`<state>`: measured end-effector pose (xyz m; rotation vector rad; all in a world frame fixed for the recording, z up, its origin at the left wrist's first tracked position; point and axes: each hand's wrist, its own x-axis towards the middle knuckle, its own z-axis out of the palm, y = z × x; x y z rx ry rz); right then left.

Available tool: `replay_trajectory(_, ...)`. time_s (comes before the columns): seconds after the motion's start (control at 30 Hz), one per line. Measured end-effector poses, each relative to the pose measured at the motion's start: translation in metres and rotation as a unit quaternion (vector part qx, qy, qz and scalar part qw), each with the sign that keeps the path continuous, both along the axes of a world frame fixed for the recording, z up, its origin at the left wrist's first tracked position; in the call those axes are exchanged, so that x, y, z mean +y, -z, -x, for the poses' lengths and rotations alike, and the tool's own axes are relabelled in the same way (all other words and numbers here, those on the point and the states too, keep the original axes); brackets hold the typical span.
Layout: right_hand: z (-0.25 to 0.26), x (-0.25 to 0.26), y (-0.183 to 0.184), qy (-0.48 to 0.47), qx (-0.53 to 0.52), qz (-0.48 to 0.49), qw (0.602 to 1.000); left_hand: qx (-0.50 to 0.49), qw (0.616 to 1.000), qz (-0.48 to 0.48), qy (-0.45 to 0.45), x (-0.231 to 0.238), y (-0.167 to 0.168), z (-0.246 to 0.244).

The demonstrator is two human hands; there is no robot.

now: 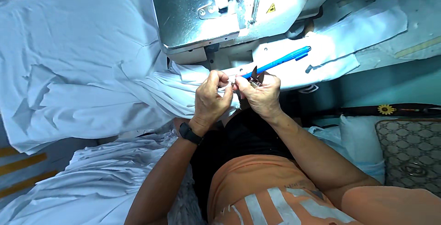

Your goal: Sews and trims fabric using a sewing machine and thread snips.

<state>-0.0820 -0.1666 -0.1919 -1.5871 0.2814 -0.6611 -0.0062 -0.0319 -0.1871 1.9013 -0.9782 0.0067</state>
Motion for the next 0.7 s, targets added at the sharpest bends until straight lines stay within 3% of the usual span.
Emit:
replay_trajectory(0.27, -0.002, 0.001, 0.0, 0.006, 0.01, 0.015, 1.0, -0.005, 1.0, 0.008, -0.003, -0.001, 0.0, 0.0)
replay_trajectory(0.47, 0.003, -0.006, -0.021, 0.014, 0.022, -0.117, 0.993, -0.004, 1.0, 0.002, -0.008, -0.001, 0.0, -0.001)
replay_trajectory(0.53, 0.002, -0.016, -0.026, 0.035, 0.046, -0.084, 0.995, -0.016, 1.0, -0.013, 0.017, 0.0, -0.003, -0.004)
replay_trajectory(0.6, 0.006, -0.033, -0.034, 0.066, 0.139, 0.0, 0.988, -0.016, 0.993, -0.061, 0.097, 0.007, -0.015, -0.016)
replay_trajectory(0.7, 0.014, -0.063, -0.043, 0.091, 0.32, 0.139, 0.933, -0.053, 0.963, -0.15, 0.218, 0.019, -0.029, -0.035)
